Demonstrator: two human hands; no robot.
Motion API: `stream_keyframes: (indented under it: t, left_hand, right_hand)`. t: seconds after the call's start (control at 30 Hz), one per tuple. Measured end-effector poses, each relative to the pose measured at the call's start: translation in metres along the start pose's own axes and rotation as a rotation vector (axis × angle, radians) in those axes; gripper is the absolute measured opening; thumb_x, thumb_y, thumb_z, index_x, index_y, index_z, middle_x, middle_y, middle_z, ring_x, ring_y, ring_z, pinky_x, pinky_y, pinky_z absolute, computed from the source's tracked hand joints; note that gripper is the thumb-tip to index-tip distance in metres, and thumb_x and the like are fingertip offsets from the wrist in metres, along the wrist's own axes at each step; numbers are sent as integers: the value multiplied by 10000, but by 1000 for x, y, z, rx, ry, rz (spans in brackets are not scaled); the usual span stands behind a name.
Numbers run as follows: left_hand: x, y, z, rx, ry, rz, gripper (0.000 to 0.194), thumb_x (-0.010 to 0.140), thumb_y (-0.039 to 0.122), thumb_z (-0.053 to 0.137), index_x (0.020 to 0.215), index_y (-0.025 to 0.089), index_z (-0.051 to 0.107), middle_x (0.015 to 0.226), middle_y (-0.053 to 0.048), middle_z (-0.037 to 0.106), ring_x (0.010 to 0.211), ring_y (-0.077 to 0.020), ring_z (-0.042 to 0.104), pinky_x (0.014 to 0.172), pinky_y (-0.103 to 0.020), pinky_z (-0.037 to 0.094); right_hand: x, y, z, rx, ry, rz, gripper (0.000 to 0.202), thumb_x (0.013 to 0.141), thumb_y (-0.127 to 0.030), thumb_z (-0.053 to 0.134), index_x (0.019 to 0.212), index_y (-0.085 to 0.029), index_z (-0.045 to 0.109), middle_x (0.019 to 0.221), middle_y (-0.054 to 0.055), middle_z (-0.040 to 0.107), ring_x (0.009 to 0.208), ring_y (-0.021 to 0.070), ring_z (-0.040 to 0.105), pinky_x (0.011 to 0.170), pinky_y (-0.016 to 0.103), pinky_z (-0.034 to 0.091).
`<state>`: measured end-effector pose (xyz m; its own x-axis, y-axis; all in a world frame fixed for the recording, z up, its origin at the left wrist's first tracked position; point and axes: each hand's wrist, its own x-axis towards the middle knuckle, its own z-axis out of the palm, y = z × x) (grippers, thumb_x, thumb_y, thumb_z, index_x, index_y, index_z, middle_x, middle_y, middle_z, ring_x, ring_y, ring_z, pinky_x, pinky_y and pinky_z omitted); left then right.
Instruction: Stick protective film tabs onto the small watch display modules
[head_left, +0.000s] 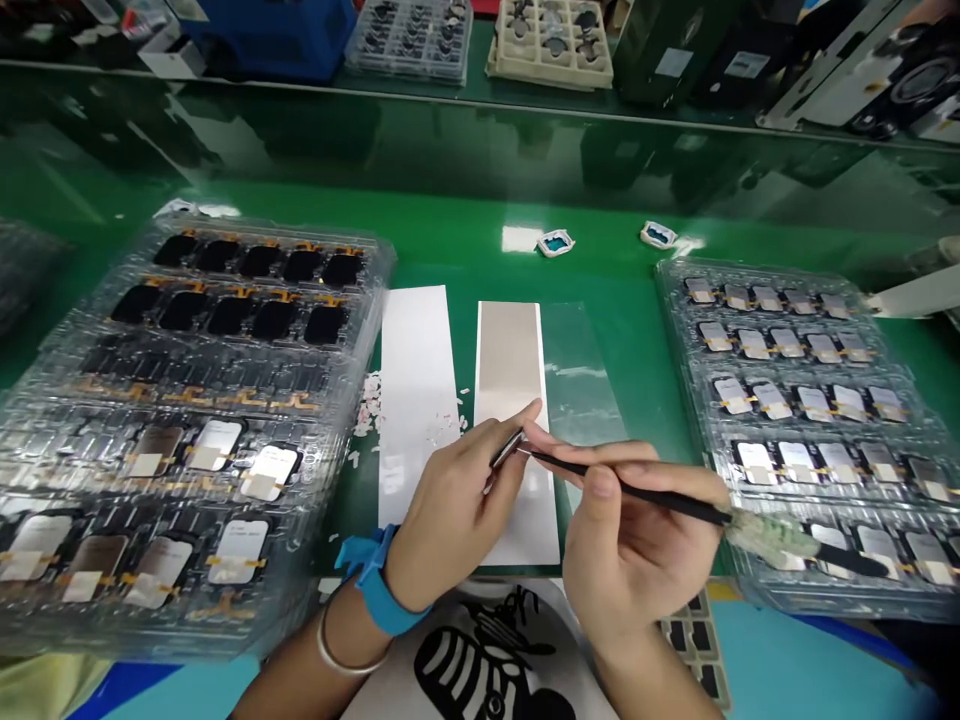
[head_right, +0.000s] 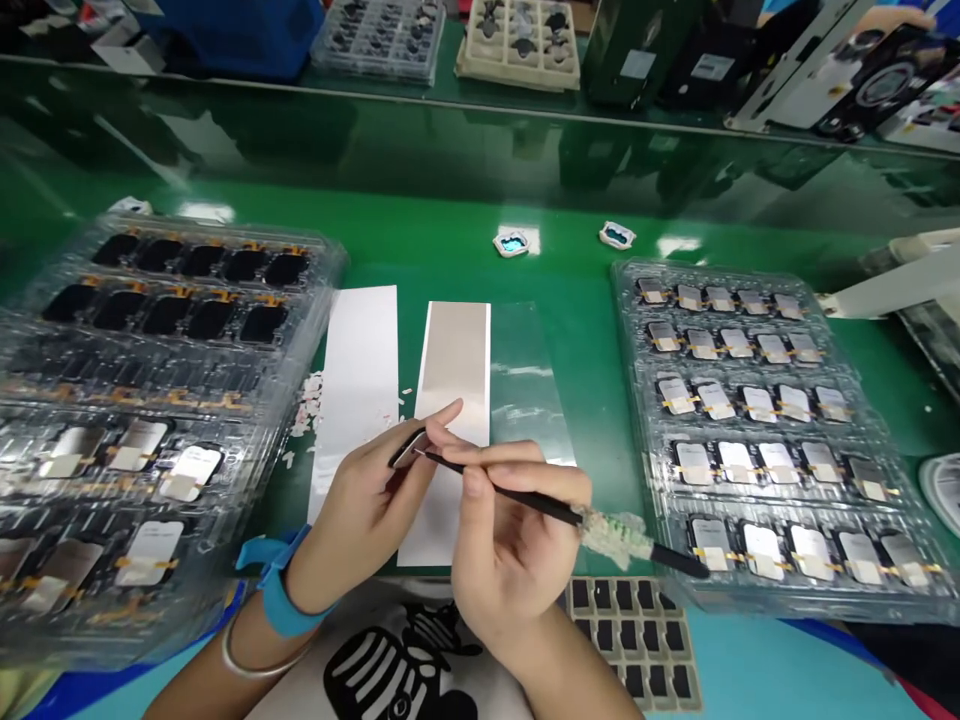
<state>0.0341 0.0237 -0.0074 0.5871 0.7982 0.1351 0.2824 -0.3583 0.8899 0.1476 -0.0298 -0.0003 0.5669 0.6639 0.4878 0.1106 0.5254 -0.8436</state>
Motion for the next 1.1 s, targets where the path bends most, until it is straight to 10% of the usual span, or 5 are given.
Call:
stream_keyframes:
  t: [1.1]
  left_hand:
    - [-1, -1, -1, -47, -12, -58, 521, 1037, 290, 325, 1543, 165, 334, 1111, -112, 629, 1013, -235, 619, 861, -364, 503]
  right_hand:
    - [-2, 14, 3, -56, 0, 27, 247, 895, 24, 527, 1021, -188, 521, 903, 30, 713, 896, 201, 756, 758, 393, 691]
